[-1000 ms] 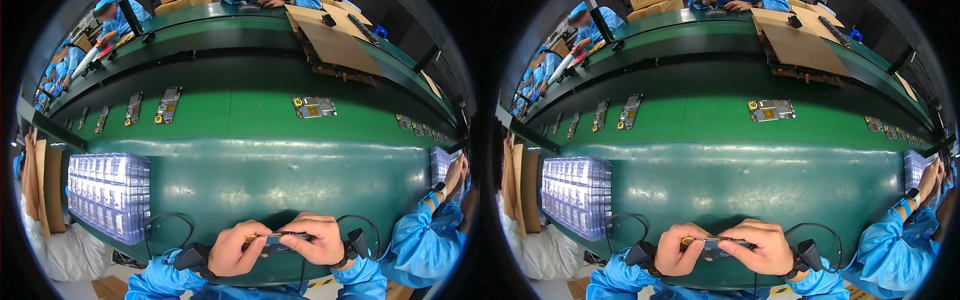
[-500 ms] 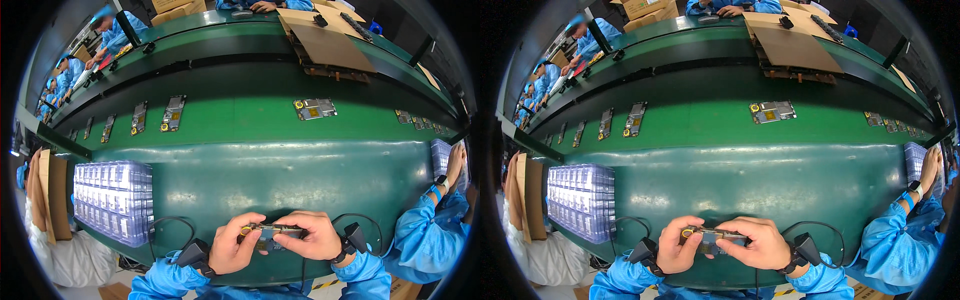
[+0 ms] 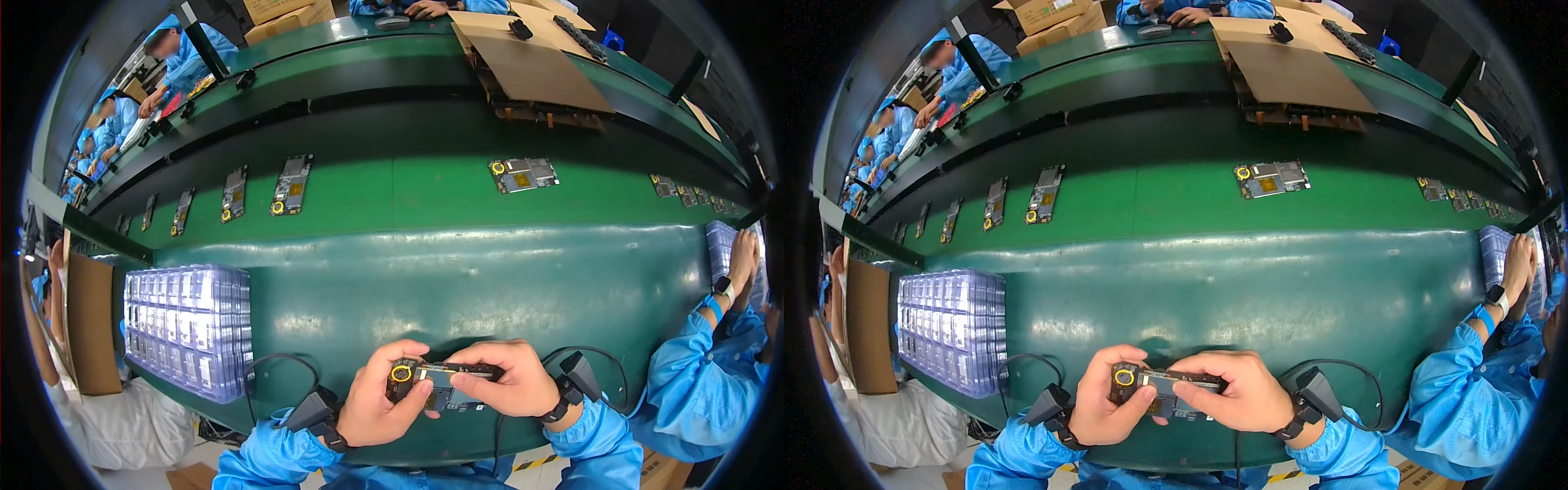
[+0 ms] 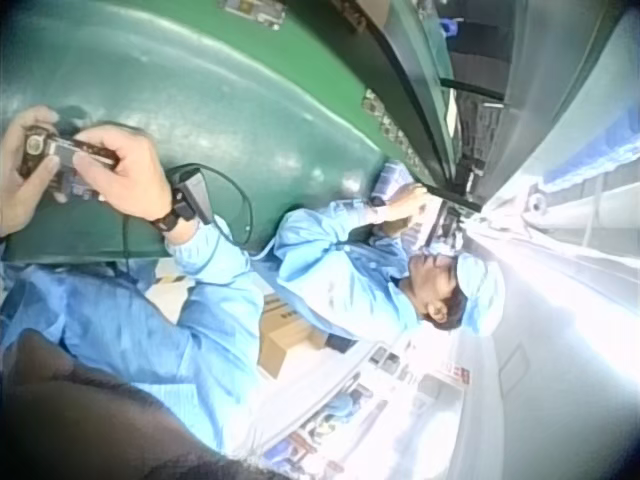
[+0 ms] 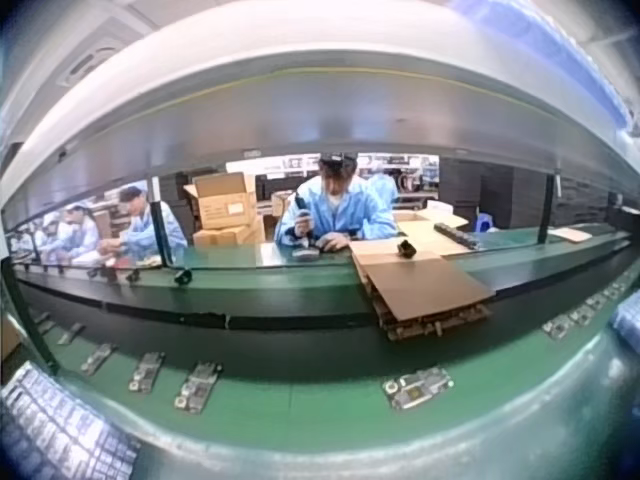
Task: The recorder is assembling small electronic circuit boards at a factory workbench, applying tape or small components.
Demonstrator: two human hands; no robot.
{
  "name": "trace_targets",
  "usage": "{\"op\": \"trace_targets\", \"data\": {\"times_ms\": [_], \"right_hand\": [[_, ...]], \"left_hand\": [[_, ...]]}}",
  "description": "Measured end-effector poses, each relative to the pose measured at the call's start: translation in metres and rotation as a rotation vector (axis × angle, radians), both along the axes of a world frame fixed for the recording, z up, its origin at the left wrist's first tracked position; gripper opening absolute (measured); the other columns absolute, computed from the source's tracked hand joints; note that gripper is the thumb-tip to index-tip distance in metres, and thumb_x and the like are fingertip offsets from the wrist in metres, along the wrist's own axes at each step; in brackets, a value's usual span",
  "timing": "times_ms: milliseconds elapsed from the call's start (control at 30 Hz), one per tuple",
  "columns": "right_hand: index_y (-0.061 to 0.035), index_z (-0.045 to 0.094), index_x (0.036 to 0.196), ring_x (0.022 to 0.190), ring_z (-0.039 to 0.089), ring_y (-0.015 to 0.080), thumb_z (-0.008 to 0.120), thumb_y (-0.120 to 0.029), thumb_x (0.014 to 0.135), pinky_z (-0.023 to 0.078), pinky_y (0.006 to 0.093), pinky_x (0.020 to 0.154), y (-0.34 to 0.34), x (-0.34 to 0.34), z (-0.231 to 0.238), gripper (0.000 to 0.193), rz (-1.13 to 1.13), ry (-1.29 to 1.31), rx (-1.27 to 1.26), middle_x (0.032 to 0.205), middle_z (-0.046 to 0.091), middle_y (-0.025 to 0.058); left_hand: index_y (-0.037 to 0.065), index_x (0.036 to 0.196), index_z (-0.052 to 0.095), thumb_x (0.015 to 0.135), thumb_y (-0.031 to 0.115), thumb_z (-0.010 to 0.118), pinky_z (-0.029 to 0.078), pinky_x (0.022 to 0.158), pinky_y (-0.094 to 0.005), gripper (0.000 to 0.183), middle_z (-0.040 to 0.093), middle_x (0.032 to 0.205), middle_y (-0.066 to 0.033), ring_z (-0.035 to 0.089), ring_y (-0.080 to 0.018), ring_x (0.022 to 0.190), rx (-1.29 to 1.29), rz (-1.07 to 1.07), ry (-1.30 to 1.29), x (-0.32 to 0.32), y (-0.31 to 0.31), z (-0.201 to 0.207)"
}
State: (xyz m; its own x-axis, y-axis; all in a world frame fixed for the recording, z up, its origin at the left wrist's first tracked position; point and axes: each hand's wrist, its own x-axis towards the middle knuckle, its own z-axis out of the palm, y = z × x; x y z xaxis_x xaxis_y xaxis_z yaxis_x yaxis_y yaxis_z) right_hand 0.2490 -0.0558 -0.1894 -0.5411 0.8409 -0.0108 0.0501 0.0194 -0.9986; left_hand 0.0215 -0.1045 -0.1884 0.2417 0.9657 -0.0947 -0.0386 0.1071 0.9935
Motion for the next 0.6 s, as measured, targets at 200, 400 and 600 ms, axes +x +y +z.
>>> {"op": "trace_targets", "data": {"times_ms": [200, 400, 600], "right_hand": [[0.0003, 0.072, 0.110, 0.083, 0.068, 0.0061, 0.072, -0.006, 0.095, 0.054, 0.0252, 0.070, -0.004, 0.004, -0.013, 0.017, -0.009, 0.026, -0.302, 0.096, 0.076, 0.0052], [0.0043, 0.072, 0.114, 0.090, 0.069, 0.0117, 0.064, -0.003, 0.099, 0.055, 0.0267, 0.080, 0.002, 0.004, -0.021, 0.018, -0.028, 0.282, -0.746, 0.102, 0.075, 0.0092], [0.0033, 0.070, 0.122, 0.090, 0.066, 0.0073, 0.062, -0.007, 0.101, 0.053, 0.0245, 0.078, 0.001, 0.013, -0.013, 0.025, 0.009, 0.310, -0.749, 0.105, 0.074, 0.0051]], "left_hand": [[0.000, 0.145, 0.039, 0.098, -0.004, 0.060, 0.068, 0.070, -0.0364, 0.051, 0.062, 0.112, -0.0125, 0.070, -0.0188, 0.097, -0.205, -0.042, -0.038, 0.006, 0.013, 0.015], [0.002, 0.148, 0.039, 0.103, 0.000, 0.056, 0.069, 0.072, -0.0400, 0.049, 0.062, 0.117, -0.0122, 0.070, -0.0228, 0.103, -0.518, -0.094, -0.262, -0.004, 0.024, 0.014], [0.005, 0.151, 0.037, 0.104, 0.004, 0.056, 0.068, 0.072, -0.0418, 0.050, 0.062, 0.120, -0.0123, 0.071, -0.0253, 0.104, -0.620, -0.130, -0.397, -0.006, 0.026, 0.017]]}}
